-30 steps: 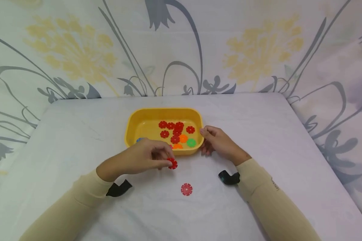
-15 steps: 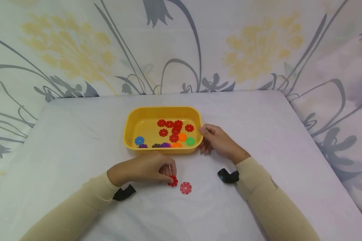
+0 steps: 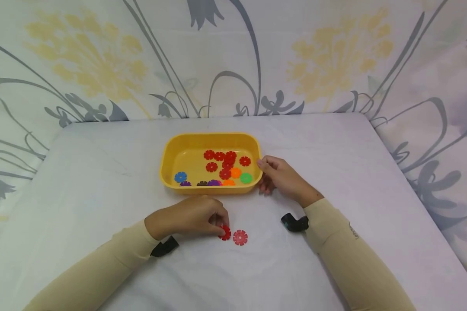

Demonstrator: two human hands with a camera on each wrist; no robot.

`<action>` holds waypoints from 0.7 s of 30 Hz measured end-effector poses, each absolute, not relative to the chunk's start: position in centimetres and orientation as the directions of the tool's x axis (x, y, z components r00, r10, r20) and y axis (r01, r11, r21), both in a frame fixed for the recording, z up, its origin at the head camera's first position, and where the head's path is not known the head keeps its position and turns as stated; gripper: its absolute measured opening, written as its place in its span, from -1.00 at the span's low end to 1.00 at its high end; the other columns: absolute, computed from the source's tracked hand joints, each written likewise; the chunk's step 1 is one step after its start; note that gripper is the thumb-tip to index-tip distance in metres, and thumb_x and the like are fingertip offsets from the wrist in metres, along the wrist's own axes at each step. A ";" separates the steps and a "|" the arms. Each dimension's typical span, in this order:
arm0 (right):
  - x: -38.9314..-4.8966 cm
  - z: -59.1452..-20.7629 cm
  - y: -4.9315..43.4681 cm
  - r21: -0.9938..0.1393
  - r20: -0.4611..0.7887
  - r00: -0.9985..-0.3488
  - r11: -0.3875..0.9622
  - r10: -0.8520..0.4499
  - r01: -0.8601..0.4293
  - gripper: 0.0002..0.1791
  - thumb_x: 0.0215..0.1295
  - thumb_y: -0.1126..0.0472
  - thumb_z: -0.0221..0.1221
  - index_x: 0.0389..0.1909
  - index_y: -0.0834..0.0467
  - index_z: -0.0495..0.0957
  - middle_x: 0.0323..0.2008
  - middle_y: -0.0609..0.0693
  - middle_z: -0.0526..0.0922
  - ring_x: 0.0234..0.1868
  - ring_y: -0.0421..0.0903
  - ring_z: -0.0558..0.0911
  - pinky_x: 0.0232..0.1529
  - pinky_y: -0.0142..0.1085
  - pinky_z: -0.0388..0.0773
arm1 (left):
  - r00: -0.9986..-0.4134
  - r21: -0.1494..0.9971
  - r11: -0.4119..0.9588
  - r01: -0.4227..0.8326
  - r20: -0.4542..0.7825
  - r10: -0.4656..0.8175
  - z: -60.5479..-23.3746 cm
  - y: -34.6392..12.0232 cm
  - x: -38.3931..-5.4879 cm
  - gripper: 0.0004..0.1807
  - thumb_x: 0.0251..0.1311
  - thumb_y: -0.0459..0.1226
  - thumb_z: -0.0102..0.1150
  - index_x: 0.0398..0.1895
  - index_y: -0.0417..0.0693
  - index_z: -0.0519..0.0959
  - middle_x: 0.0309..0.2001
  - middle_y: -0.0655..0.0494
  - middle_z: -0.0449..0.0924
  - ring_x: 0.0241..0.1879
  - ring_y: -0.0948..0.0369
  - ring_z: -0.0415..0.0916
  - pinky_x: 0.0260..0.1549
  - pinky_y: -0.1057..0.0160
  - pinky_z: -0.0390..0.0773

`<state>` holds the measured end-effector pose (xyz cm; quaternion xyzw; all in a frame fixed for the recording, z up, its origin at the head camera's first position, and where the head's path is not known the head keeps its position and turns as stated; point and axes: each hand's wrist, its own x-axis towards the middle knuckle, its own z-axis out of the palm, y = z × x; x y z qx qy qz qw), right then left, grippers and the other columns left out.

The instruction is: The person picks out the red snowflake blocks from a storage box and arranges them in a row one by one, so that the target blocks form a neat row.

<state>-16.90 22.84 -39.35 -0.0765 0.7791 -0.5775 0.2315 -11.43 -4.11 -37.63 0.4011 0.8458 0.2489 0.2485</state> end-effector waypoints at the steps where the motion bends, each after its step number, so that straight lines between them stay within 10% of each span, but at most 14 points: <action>1: -16.9 -39.4 22.8 -0.935 -0.274 -0.882 0.321 -0.383 0.151 -0.60 0.63 -0.01 -0.16 -0.07 0.29 0.34 -0.41 0.10 0.61 -0.44 -0.04 0.62 -0.36 -0.28 0.66 | -0.557 0.611 0.559 0.560 -0.222 0.800 -37.6 -4.1 -11.4 -0.90 0.10 -0.11 0.48 -0.37 0.20 0.71 -0.57 0.41 0.54 -0.50 0.42 0.45 -0.40 0.48 0.50; 21: -17.0 -39.3 22.8 -0.928 -0.293 -0.878 0.331 -0.378 0.168 -0.59 0.62 -0.03 -0.15 -0.05 0.30 0.34 -0.40 0.11 0.61 -0.43 -0.02 0.62 -0.35 -0.28 0.66 | -0.572 0.526 0.609 0.594 -0.256 0.779 -37.9 -3.6 -10.9 -0.76 0.13 -0.01 0.43 -0.29 0.21 0.56 -0.57 0.36 0.45 -0.53 0.41 0.38 -0.46 0.45 0.39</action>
